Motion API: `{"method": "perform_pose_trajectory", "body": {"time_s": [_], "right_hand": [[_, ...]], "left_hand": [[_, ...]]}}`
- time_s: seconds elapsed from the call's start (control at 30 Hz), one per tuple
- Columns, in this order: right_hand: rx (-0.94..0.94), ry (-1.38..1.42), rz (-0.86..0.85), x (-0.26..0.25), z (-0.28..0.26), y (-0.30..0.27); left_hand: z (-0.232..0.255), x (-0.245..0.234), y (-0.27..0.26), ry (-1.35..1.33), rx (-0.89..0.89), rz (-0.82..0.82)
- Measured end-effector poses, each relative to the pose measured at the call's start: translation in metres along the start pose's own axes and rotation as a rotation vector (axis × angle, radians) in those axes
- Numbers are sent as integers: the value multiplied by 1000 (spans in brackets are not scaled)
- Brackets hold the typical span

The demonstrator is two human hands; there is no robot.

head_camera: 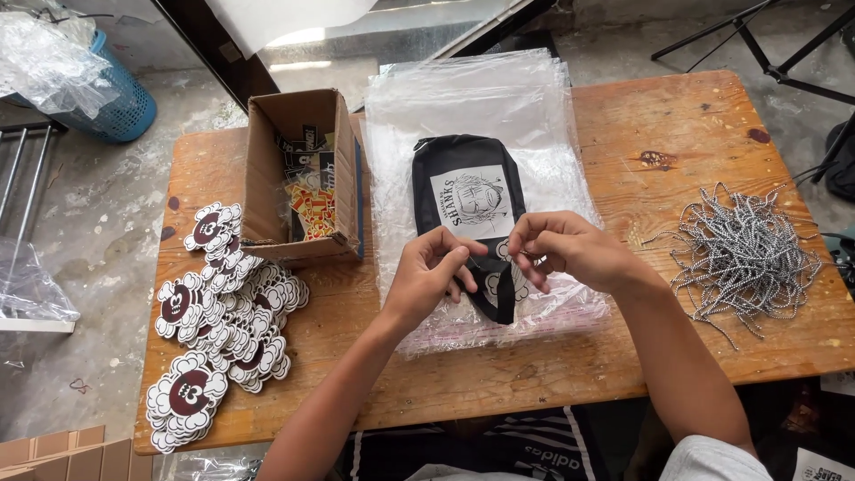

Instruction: The person attaches a metal chain to a black pouch using a small clip, then places the pouch into a clear plastic bag. The person repeats this process for a second pouch, handling the items on a wooden table.

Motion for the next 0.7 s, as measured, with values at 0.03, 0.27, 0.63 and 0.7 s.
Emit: {"method": "perform_pose_trajectory", "body": {"time_s": [0.03,0.27,0.63,0.7], "right_hand": [[-39,53,-22,3,-5,0],[-228,-93,24,6,-9,2],[-491,-98,355,5,0,9],[-505,-83,389,8,0,9]], "left_hand": [[-2,1,1,-100,22,-21],[-11,7,0,-143,21,-2],[-12,9,-2,-154,114,-1],[-14,9,-1,-141,123,-2]]}}
Point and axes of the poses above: each hand's wrist, its own y-axis towards the middle knuckle, its own x-axis out of the palm, z = x × y, the point moved 3 cm from there along y, towards the middle knuckle, and after that the axes turned 2 degrees about -z, right-handed, at the moved point
